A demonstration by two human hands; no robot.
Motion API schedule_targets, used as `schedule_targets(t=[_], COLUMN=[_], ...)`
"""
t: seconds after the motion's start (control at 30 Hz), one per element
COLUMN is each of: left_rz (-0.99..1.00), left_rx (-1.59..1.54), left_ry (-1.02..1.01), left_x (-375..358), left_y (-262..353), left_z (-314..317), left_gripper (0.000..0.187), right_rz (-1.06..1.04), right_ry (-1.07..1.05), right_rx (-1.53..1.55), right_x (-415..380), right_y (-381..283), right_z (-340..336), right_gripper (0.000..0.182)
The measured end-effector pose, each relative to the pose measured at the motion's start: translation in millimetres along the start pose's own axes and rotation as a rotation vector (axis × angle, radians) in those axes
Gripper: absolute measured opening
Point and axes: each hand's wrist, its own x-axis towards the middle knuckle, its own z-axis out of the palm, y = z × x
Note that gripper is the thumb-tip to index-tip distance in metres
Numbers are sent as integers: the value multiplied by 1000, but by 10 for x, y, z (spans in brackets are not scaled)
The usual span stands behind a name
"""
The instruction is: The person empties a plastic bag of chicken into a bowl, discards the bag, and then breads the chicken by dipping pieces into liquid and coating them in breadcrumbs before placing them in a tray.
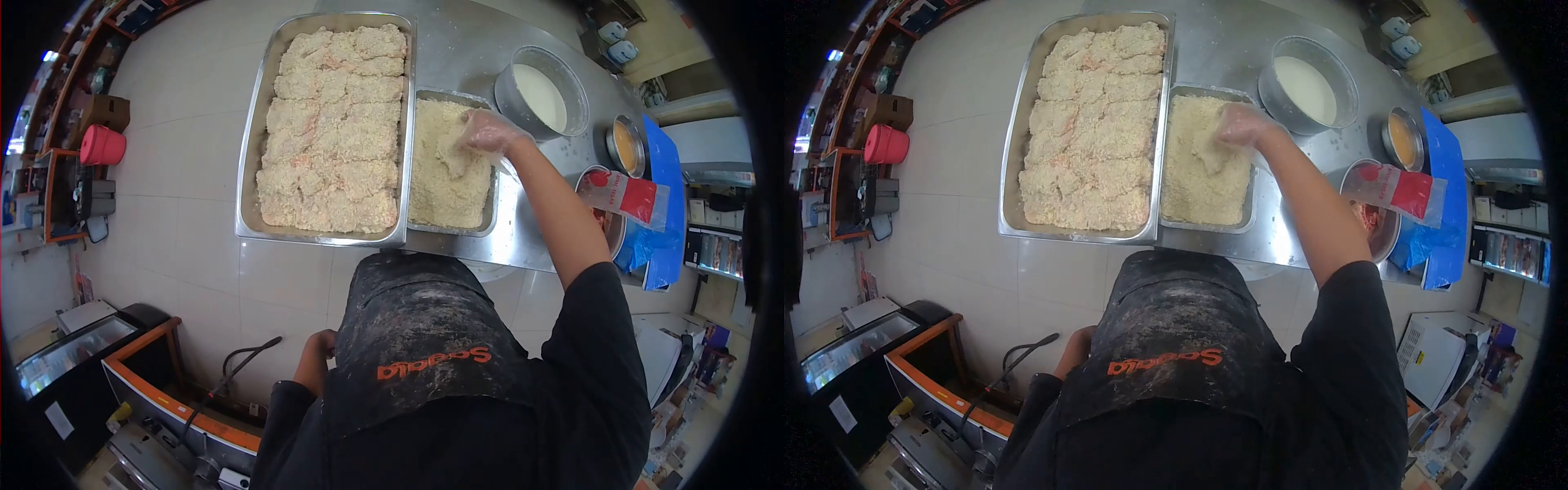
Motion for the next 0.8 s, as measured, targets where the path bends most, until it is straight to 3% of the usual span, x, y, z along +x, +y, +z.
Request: schedule_targets(t=[0.17, 0.27, 0.37, 0.53, 0.67, 0.73, 0.77, 0.8], left_rz=[-2, 15, 33, 26, 10, -39, -32, -25], left_rx=[-10, -19, -50, 3, -156, -53, -52, -51], left_ry=[-26, -24, -18, 2, -152, -161, -182, -202], left_x=[21, 20, -5, -50, 127, -645, -568, -434], left_y=[46, 81, 73, 123, 31, 462, 419, 329], left_z=[13, 55, 98, 185, 179, 164, 165, 173], left_gripper=[24, 24, 23, 22, 14, 11, 11, 13], right_rz=[109, -214, -232, -143, -164, -127, -128, -137], right_ry=[-144, 109, 167, 81, 72, 73, 83, 136], right_rx=[7, -393, -291, 70, 421, 544, 673, 604], right_x=[37, -153, -372, -490, -422, -398, -347, -181], right_y=[-87, -183, -300, -518, -872, -1296, -1496, -1588], right_z=[76, 153, 151, -130, -421, -494, -451, -341], right_gripper=[46, 48, 48, 52, 47, 48, 55, 54])
